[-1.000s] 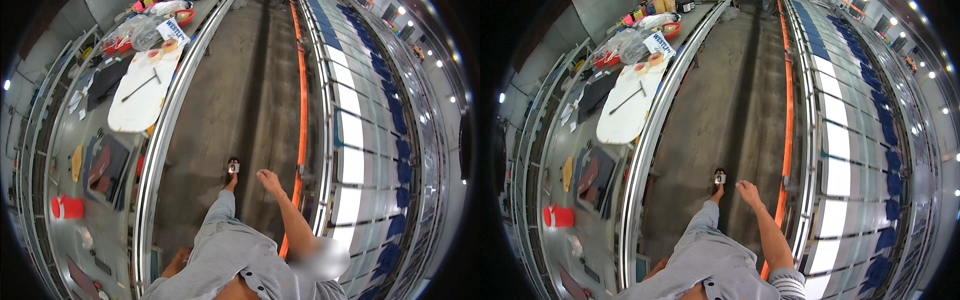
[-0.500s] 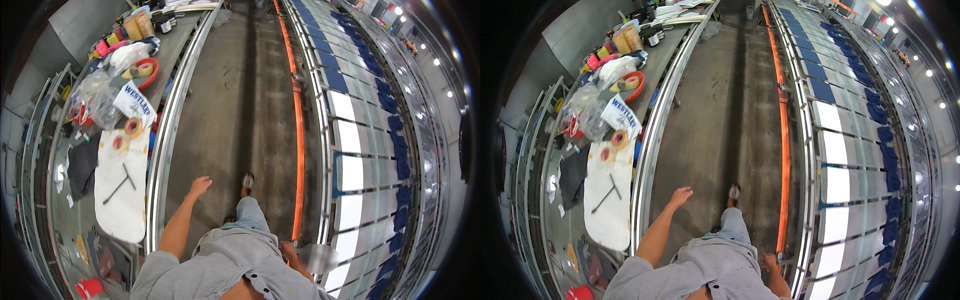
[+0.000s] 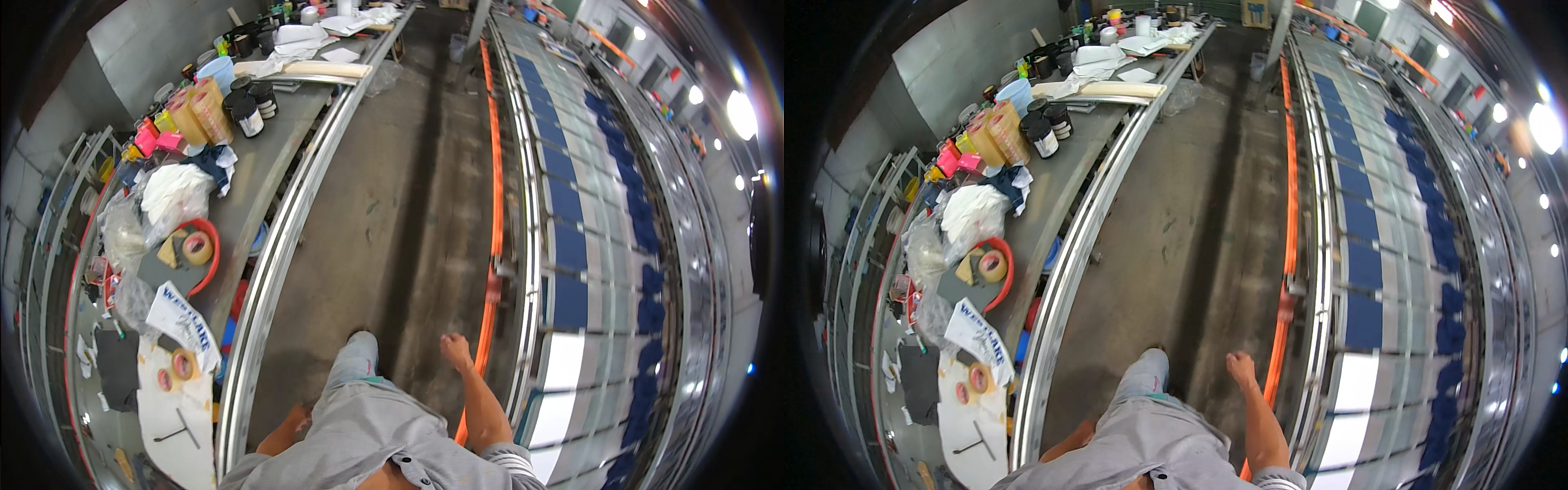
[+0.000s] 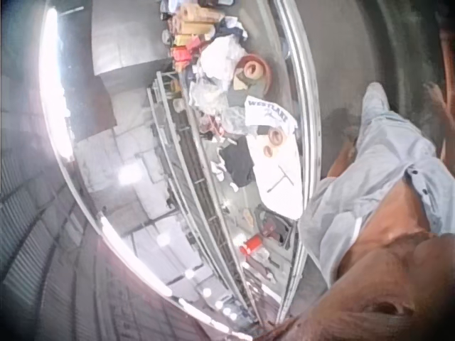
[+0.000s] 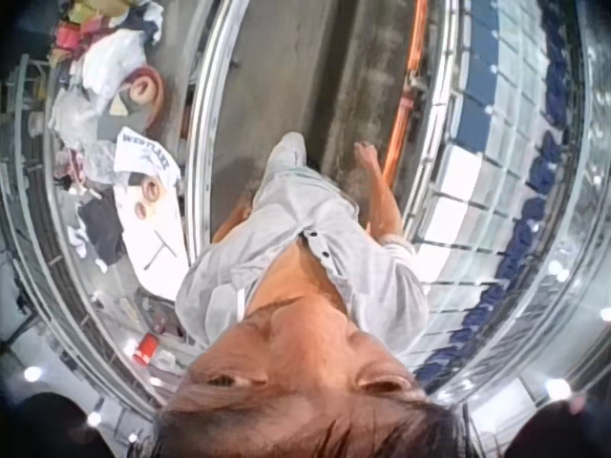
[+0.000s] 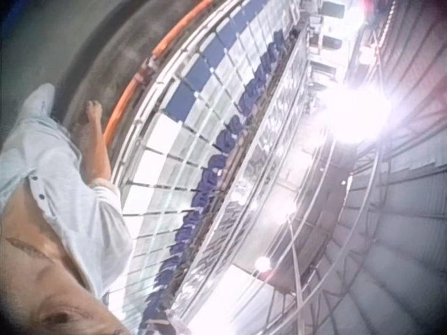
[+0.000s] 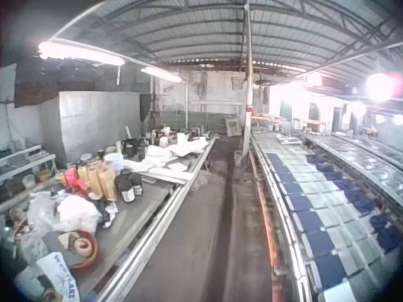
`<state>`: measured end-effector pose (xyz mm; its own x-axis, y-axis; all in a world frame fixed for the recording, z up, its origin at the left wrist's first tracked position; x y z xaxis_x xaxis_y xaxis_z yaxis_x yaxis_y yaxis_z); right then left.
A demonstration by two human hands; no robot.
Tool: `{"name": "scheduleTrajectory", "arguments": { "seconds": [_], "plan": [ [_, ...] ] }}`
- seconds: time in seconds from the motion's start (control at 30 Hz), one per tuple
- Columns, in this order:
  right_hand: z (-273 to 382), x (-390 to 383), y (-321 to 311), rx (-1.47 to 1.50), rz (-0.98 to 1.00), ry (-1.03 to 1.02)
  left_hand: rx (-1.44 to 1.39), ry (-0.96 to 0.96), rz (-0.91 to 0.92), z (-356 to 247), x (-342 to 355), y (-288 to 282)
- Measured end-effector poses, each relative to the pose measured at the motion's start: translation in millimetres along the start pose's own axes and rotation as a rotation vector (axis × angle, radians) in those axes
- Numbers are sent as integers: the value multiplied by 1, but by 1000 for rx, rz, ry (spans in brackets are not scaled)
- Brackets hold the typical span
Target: The person places white fabric pieces on a conveyor, then uses a squeegee to pull white ink across a purple screen-printing frame, transferring a design onto the fabric. The person repeats the squeegee strokes multiple times and returns the frame to a workbench.
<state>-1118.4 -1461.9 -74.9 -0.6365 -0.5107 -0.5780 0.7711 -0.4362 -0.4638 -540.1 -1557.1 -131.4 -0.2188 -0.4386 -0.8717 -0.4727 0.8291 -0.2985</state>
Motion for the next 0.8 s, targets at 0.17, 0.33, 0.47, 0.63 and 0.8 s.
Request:
{"name": "scheduleTrajectory", "arguments": {
  "seconds": [0.17, 0.33, 0.47, 0.63, 0.8],
  "plan": [
    [196, 163, -54, 326, -48, -136, -340, -63, -77, -135, 128, -25],
    [175, 274, -60, 442, 100, 28, -288, 129, -110, -340, 261, -80],
    [132, 289, -74, -302, 19, -48, 88, 263, -84, -652, 328, -177],
    [172, 382, -99, -184, 82, 306, -68, 650, -259, -925, 419, -265],
    [257, 581, -155, -238, 15, 292, -184, 486, -131, -1072, 522, -285]
  ]
}}
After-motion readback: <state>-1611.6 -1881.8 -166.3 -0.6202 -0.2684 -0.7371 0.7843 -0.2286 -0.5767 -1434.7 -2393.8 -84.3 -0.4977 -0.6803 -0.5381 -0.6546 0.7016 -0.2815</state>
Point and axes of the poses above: each hand's wrist, its own x-axis towards the middle knuckle, its own y-axis out of the palm, z = x × y, the point moved 2 cm from there along x, towards the middle knuckle
